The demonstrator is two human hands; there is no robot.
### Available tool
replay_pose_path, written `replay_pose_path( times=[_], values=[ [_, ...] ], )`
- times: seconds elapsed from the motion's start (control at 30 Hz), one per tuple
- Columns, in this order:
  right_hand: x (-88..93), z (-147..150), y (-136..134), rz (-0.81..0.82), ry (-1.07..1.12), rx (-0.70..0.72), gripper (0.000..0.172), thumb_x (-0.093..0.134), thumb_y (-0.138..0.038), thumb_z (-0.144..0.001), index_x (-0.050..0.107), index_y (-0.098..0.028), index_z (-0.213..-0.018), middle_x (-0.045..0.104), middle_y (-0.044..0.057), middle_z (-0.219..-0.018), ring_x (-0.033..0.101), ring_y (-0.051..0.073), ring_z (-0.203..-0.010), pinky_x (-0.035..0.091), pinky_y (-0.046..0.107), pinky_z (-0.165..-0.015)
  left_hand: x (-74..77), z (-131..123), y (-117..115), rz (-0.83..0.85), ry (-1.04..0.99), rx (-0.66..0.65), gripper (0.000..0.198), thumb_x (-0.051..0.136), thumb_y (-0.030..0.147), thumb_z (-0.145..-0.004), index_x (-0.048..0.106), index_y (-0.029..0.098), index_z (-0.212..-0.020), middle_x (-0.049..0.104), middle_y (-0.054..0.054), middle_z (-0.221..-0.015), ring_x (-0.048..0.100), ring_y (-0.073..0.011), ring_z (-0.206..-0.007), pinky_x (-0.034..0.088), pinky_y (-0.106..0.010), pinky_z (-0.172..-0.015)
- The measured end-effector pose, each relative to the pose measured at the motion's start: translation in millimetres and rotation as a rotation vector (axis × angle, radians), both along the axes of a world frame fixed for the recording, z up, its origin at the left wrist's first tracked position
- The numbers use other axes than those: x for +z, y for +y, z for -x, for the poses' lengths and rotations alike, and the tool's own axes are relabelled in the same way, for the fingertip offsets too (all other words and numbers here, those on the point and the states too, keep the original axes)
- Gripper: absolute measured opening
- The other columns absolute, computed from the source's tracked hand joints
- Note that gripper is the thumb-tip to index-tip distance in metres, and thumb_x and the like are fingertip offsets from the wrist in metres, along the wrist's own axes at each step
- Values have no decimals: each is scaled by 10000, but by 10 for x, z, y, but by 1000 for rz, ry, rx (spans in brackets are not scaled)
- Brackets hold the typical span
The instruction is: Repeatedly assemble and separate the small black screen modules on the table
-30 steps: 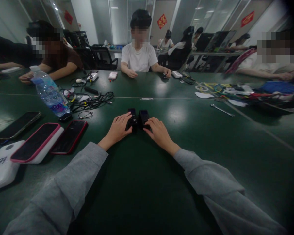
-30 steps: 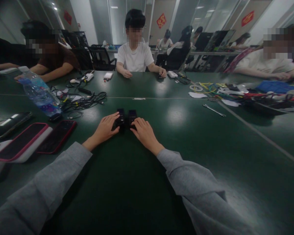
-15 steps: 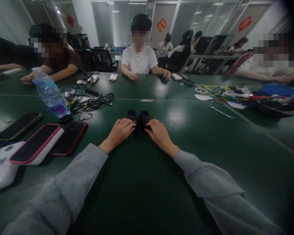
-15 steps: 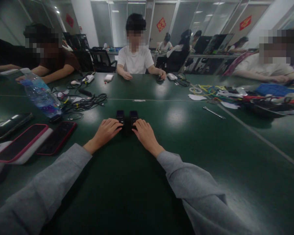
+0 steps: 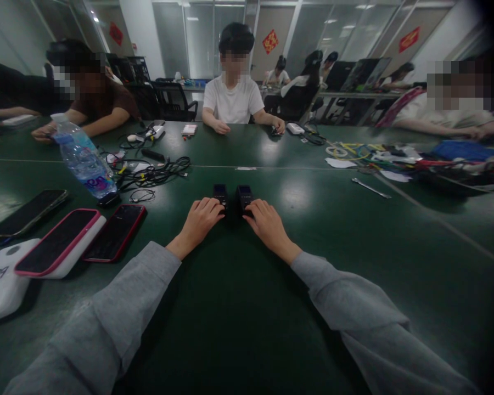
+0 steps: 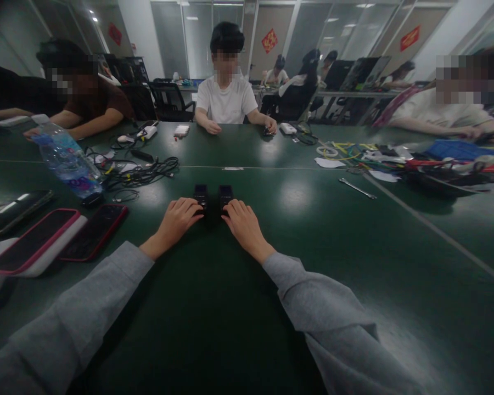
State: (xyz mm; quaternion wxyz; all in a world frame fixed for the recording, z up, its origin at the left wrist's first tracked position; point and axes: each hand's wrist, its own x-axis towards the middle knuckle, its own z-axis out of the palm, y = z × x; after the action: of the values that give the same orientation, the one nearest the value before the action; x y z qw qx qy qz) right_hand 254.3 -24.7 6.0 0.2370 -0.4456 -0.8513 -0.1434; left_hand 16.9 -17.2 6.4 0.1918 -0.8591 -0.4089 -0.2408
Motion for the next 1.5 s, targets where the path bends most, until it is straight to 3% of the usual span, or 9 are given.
replay_pose_path(
  times=[0.3, 0.63, 0.9, 1.2, 1.5],
  values=[
    [-26, -27, 36, -6, 14, -40, 154, 523, -223, -972, 559, -142, -1098, 572, 117, -1064, 537, 257, -933, 466, 375, -754, 2, 33, 5, 42, -99, -76, 158, 592, 248, -940, 624, 182, -1081, 653, -80, -1119, 557, -247, -1060, 419, -374, -833],
    [-57, -113, 85, -27, 70, -76, 134, 498, -219, -978, 566, -158, -1076, 555, 120, -1053, 531, 261, -941, 480, 390, -754, 15, 27, -33, -22, -129, -120, 157, 532, 272, -975, 619, 197, -1082, 667, -65, -1097, 556, -235, -1087, 411, -383, -910],
    [-34, -175, 54, -31, 137, -72, 146, 481, -226, -982, 560, -163, -1086, 536, 125, -1073, 531, 264, -961, 514, 400, -775, -17, 139, -63, -171, -259, -37, 118, 555, 295, -960, 610, 233, -1044, 676, -63, -992, 552, -258, -1098, 399, -445, -946],
    [-46, -200, 41, -23, 122, -100, 142, 479, -225, -981, 558, -159, -1079, 533, 126, -1078, 522, 265, -968, 515, 405, -780, -94, 568, 70, 64, -198, 11, 183, 539, 254, -943, 578, 172, -1101, 622, -109, -1073, 498, -300, -1110, 440, -447, -906],
    [-22, -163, 15, -122, 145, -113, 160, 448, -224, -991, 558, -166, -1092, 529, 133, -1066, 494, 277, -980, 487, 430, -820, -69, 519, 58, 130, -202, -54, 184, 546, 215, -928, 570, 161, -1102, 612, -114, -1078, 514, -278, -1103, 464, -439, -890]
  ],
)
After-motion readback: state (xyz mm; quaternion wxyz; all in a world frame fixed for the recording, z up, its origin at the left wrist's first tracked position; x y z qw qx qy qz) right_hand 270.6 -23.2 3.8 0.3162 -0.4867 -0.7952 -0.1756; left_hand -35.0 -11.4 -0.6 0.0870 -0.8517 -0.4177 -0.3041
